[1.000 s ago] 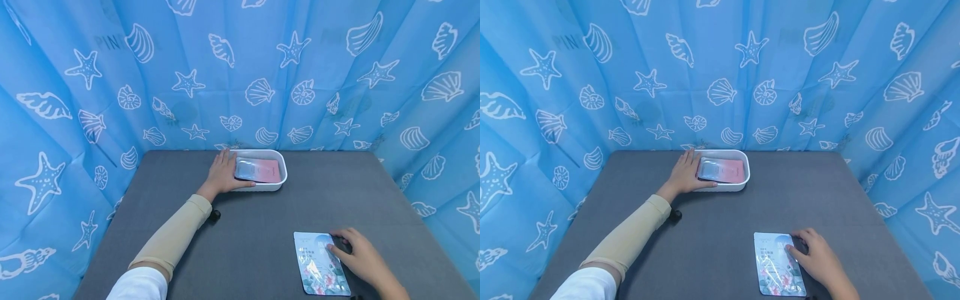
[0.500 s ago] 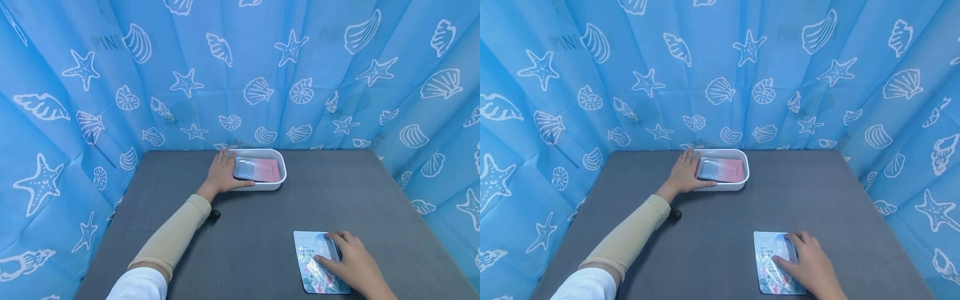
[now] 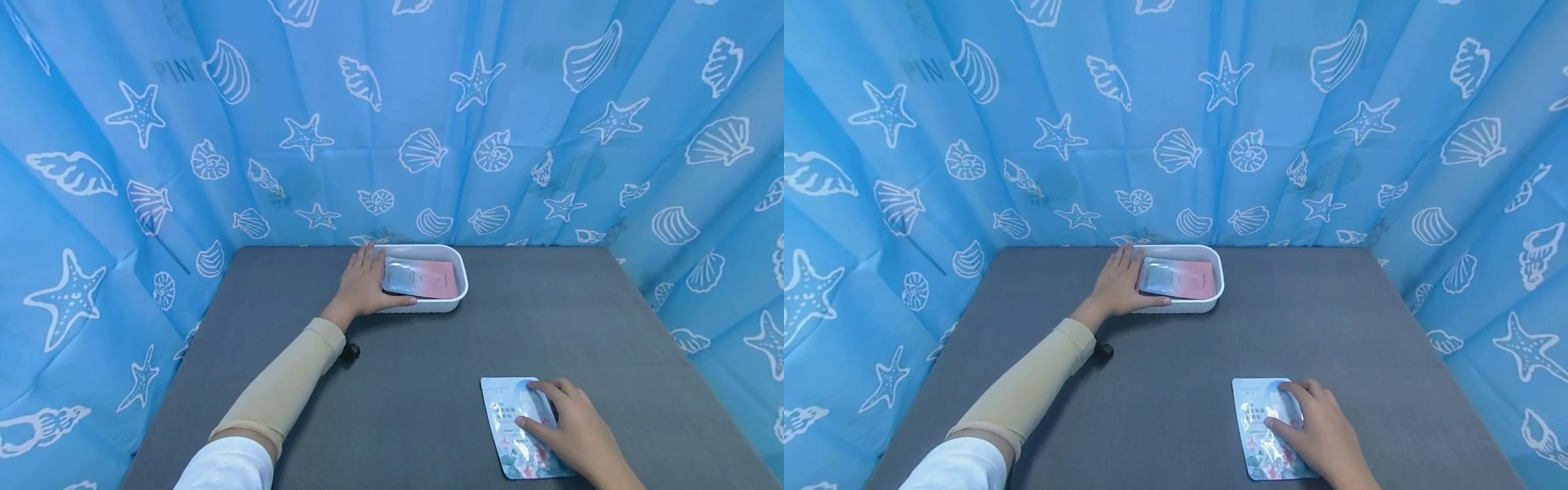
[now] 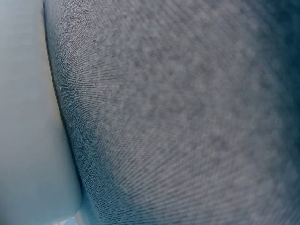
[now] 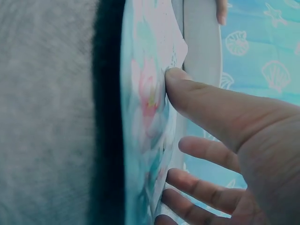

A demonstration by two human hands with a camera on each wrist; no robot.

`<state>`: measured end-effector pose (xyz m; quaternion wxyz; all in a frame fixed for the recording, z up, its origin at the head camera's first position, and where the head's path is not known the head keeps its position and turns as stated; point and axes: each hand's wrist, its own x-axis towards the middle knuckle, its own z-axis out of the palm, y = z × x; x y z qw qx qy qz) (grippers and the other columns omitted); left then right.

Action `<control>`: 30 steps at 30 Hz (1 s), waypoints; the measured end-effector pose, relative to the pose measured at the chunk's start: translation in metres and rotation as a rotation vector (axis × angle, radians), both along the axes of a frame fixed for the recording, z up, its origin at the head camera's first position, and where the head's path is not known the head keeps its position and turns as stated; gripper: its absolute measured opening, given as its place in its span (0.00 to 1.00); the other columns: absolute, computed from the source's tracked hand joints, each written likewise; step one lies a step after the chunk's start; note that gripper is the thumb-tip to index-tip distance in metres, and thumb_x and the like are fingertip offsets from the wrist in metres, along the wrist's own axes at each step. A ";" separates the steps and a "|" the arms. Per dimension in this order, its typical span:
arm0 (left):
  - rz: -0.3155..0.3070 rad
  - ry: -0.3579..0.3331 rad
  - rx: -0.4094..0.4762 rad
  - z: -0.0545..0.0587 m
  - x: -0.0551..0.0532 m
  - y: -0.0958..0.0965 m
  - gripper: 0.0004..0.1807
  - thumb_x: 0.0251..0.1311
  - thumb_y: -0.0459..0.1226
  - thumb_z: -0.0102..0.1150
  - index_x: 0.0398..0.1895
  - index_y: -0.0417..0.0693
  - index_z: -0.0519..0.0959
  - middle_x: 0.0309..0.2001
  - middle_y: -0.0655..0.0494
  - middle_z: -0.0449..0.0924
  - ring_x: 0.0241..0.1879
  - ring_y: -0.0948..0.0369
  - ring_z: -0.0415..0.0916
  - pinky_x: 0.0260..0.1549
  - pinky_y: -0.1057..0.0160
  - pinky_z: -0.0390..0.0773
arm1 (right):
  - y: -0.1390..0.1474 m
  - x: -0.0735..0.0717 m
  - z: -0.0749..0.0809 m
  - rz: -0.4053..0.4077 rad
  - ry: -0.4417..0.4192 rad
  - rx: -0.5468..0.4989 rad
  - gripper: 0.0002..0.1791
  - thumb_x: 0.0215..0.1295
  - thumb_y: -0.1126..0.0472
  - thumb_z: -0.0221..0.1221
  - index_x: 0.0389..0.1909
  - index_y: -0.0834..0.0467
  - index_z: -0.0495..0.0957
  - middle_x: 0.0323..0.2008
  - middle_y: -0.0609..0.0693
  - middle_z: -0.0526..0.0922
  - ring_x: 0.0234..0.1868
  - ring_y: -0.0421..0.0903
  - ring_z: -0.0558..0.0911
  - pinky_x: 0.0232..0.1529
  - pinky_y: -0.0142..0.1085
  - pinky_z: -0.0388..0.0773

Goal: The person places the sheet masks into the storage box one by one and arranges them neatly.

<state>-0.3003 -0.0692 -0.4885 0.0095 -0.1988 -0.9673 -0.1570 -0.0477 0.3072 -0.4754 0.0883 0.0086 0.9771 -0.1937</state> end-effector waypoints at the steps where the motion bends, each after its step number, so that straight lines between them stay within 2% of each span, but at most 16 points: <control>1: 0.000 -0.002 0.003 0.000 0.000 0.000 0.78 0.43 0.87 0.52 0.88 0.48 0.44 0.88 0.44 0.33 0.87 0.43 0.34 0.85 0.43 0.40 | 0.000 0.000 0.000 -0.003 -0.001 -0.009 0.45 0.57 0.30 0.73 0.66 0.58 0.81 0.59 0.63 0.80 0.57 0.64 0.80 0.51 0.65 0.80; 12: -0.005 -0.017 0.026 -0.001 0.002 -0.001 0.77 0.45 0.86 0.52 0.88 0.48 0.44 0.88 0.45 0.33 0.88 0.44 0.32 0.85 0.43 0.39 | 0.001 -0.001 -0.003 -0.031 0.008 -0.159 0.45 0.54 0.42 0.79 0.70 0.57 0.77 0.64 0.67 0.77 0.62 0.68 0.76 0.54 0.67 0.77; 19: -0.004 -0.008 0.018 -0.002 0.001 -0.001 0.78 0.44 0.87 0.50 0.88 0.48 0.43 0.88 0.45 0.33 0.87 0.43 0.34 0.85 0.42 0.40 | -0.003 -0.004 -0.001 -0.033 0.000 -0.183 0.44 0.52 0.47 0.82 0.70 0.55 0.78 0.65 0.65 0.76 0.63 0.66 0.76 0.57 0.69 0.76; 25: -0.001 -0.002 0.011 -0.001 0.000 -0.001 0.78 0.44 0.87 0.51 0.88 0.49 0.43 0.88 0.45 0.33 0.88 0.44 0.33 0.85 0.43 0.38 | -0.006 -0.003 -0.001 -0.007 0.013 -0.244 0.44 0.50 0.52 0.83 0.70 0.54 0.78 0.64 0.62 0.75 0.57 0.58 0.81 0.53 0.58 0.83; 30: -0.002 0.000 0.009 -0.001 0.000 -0.001 0.77 0.44 0.87 0.51 0.88 0.49 0.44 0.88 0.45 0.34 0.88 0.44 0.33 0.85 0.43 0.39 | -0.005 -0.003 -0.003 0.014 0.048 -0.279 0.43 0.47 0.54 0.84 0.67 0.54 0.79 0.64 0.63 0.74 0.53 0.54 0.81 0.49 0.48 0.83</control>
